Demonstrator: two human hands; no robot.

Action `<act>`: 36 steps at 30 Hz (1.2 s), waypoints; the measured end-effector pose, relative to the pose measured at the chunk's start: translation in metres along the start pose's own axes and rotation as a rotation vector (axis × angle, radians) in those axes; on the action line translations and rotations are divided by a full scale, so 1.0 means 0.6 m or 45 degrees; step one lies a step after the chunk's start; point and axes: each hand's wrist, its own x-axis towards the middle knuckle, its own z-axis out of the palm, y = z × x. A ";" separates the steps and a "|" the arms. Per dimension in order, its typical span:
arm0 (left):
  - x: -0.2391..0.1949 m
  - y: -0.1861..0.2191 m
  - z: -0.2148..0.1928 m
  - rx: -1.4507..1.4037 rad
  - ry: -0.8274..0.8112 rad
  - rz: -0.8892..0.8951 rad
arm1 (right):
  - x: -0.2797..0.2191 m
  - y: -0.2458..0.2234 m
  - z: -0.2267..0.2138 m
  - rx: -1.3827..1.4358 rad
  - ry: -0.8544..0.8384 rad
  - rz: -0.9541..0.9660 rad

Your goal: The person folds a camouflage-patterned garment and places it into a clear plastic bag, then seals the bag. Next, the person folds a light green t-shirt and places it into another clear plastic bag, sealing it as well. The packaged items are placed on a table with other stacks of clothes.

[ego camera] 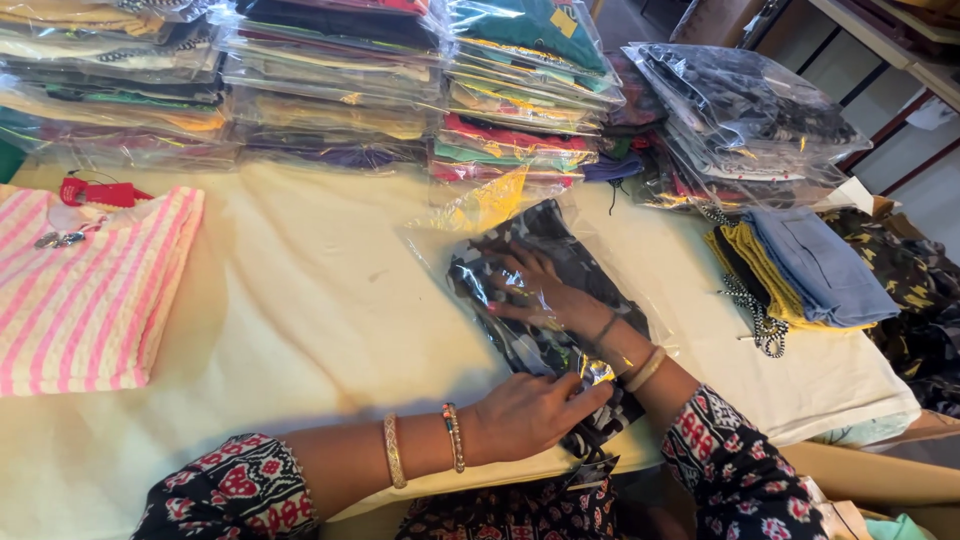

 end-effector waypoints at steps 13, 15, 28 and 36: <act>-0.005 0.025 -0.009 -0.009 -0.039 0.017 | 0.088 -0.037 -0.017 -0.261 0.179 0.192; -0.004 0.049 -0.026 -0.106 -0.051 -0.004 | 0.061 -0.063 -0.032 -0.299 0.157 0.147; 0.002 0.033 0.015 0.044 -0.004 0.020 | 0.013 0.044 -0.017 -0.116 0.266 0.389; -0.002 0.018 0.016 0.002 -0.107 0.000 | 0.014 0.090 -0.005 -0.095 0.295 0.665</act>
